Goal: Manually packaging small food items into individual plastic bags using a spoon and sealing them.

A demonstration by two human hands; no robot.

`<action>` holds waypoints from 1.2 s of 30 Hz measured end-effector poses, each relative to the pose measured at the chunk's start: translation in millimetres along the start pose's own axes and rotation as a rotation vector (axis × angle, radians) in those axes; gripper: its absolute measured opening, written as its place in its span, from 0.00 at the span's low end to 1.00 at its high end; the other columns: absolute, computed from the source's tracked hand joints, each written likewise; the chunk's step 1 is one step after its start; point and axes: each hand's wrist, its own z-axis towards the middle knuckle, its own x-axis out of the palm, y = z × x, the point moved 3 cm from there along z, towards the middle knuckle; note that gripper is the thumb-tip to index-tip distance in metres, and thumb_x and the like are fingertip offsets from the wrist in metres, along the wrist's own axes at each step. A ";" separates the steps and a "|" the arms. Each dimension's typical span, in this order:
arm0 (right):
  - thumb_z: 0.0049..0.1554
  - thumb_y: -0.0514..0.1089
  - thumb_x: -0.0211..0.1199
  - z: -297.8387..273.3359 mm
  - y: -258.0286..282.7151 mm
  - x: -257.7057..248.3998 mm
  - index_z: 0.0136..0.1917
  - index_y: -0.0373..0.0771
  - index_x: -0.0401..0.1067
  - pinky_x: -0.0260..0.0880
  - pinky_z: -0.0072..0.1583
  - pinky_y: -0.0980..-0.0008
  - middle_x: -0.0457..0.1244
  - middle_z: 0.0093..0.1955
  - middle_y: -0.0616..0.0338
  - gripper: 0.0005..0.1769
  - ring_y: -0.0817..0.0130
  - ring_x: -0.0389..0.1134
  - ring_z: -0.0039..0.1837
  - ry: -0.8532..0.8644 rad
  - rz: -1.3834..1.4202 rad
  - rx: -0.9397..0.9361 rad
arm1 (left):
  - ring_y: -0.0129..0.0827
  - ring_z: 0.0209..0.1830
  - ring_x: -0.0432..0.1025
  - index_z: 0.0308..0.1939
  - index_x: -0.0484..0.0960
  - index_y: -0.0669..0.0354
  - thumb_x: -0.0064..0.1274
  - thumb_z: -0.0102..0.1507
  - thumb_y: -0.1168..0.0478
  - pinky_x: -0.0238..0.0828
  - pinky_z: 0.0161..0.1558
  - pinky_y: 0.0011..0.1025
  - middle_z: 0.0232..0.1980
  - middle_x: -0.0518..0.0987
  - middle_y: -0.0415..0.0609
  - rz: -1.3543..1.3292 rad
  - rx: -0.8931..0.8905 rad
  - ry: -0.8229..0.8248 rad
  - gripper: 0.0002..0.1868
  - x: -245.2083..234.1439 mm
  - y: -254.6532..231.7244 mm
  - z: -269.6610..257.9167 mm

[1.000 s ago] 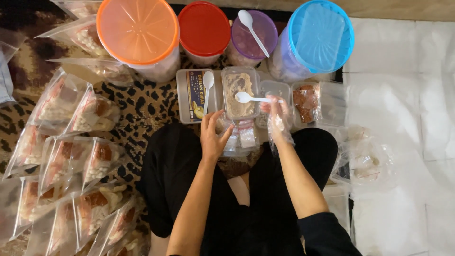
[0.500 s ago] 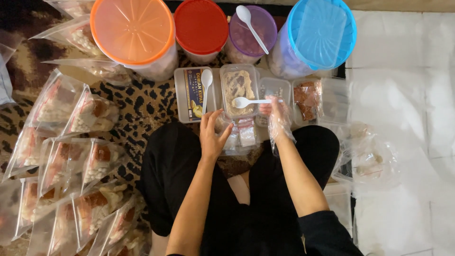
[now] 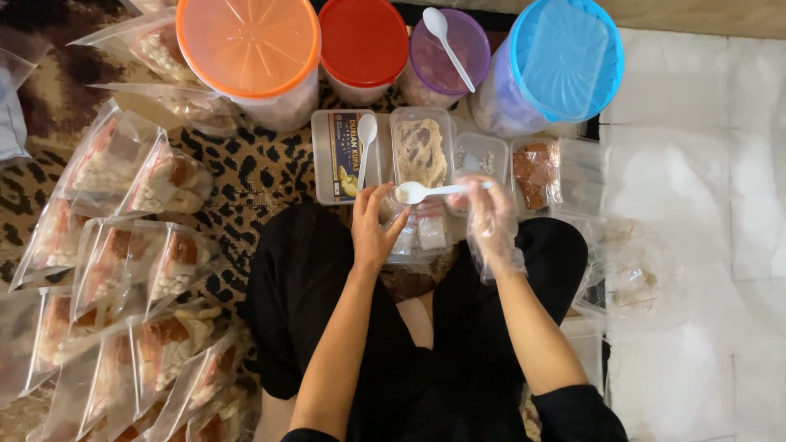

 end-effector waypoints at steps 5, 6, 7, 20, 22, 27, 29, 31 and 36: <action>0.65 0.42 0.58 -4.4 35.4 11.4 0.53 0.42 0.79 0.77 0.47 0.69 0.72 0.39 0.56 0.09 0.67 0.73 0.40 0.201 -0.191 -0.252 | 0.49 0.58 0.72 0.62 0.76 0.46 0.69 0.57 0.53 0.75 0.54 0.45 0.55 0.72 0.48 0.005 -0.003 0.004 0.30 -0.7 1.5 -2.5; 0.66 0.40 0.54 -3.3 30.3 11.4 0.55 0.40 0.77 0.77 0.45 0.68 0.71 0.39 0.52 0.11 0.68 0.71 0.36 0.194 -0.125 -0.280 | 0.50 0.58 0.72 0.62 0.76 0.47 0.69 0.57 0.53 0.75 0.54 0.45 0.55 0.72 0.49 0.009 0.001 -0.004 0.30 -0.5 1.0 -2.7; 0.66 0.40 0.54 -4.0 20.0 10.9 0.55 0.40 0.77 0.77 0.45 0.68 0.71 0.39 0.52 0.11 0.68 0.71 0.36 0.195 -0.126 -0.282 | 0.50 0.58 0.72 0.62 0.76 0.47 0.69 0.57 0.53 0.75 0.54 0.45 0.55 0.72 0.49 0.008 0.002 -0.006 0.30 -1.0 1.1 -2.7; 0.62 0.50 0.63 -10.0 -85.8 -1.6 0.72 0.37 0.60 0.76 0.57 0.67 0.70 0.52 0.45 0.29 0.62 0.74 0.53 -0.170 0.426 0.407 | 0.46 0.53 0.73 0.74 0.63 0.59 0.44 0.73 0.58 0.74 0.49 0.39 0.56 0.76 0.61 -0.410 -0.194 0.137 0.25 6.5 18.7 -2.4; 0.61 0.49 0.63 -18.5 -76.0 -1.2 0.81 0.39 0.49 0.74 0.56 0.69 0.69 0.53 0.46 0.41 0.62 0.73 0.53 -0.103 0.395 0.419 | 0.41 0.52 0.74 0.78 0.54 0.63 0.35 0.75 0.60 0.77 0.45 0.32 0.55 0.78 0.64 -0.537 -0.242 0.203 0.27 9.7 20.1 -3.6; 0.59 0.60 0.60 -37.5 -59.2 -28.4 0.84 0.51 0.44 0.68 0.64 0.47 0.65 0.59 0.32 0.47 0.38 0.68 0.62 0.037 -0.412 0.467 | 0.32 0.46 0.77 0.53 0.56 0.55 0.32 0.76 0.53 0.74 0.44 0.28 0.46 0.83 0.55 -0.696 -0.272 0.229 0.11 11.1 18.1 -2.6; 0.60 0.56 0.62 -44.0 -69.5 -43.4 0.81 0.49 0.51 0.71 0.58 0.51 0.67 0.52 0.37 0.42 0.42 0.71 0.56 -0.056 -0.366 0.414 | 0.33 0.48 0.77 0.52 0.56 0.53 0.31 0.76 0.51 0.73 0.48 0.29 0.47 0.83 0.55 -0.713 -0.275 0.268 0.11 12.4 15.9 1.0; 0.60 0.53 0.63 -42.6 -93.0 -51.0 0.78 0.48 0.57 0.74 0.51 0.54 0.69 0.45 0.43 0.36 0.47 0.73 0.50 -0.152 -0.324 0.356 | 0.34 0.49 0.77 0.51 0.56 0.51 0.31 0.76 0.50 0.72 0.51 0.30 0.47 0.83 0.56 -0.734 -0.275 0.305 0.11 17.6 8.6 8.7; 0.53 0.56 0.75 -27.5 -132.1 -34.7 0.45 0.54 0.75 0.71 0.44 0.81 0.70 0.36 0.68 0.12 0.74 0.73 0.42 -0.205 -0.285 0.104 | 0.33 0.49 0.78 0.53 0.58 0.47 0.31 0.75 0.52 0.73 0.52 0.30 0.47 0.84 0.55 -0.768 -0.305 0.427 0.08 55.7 1.9 17.9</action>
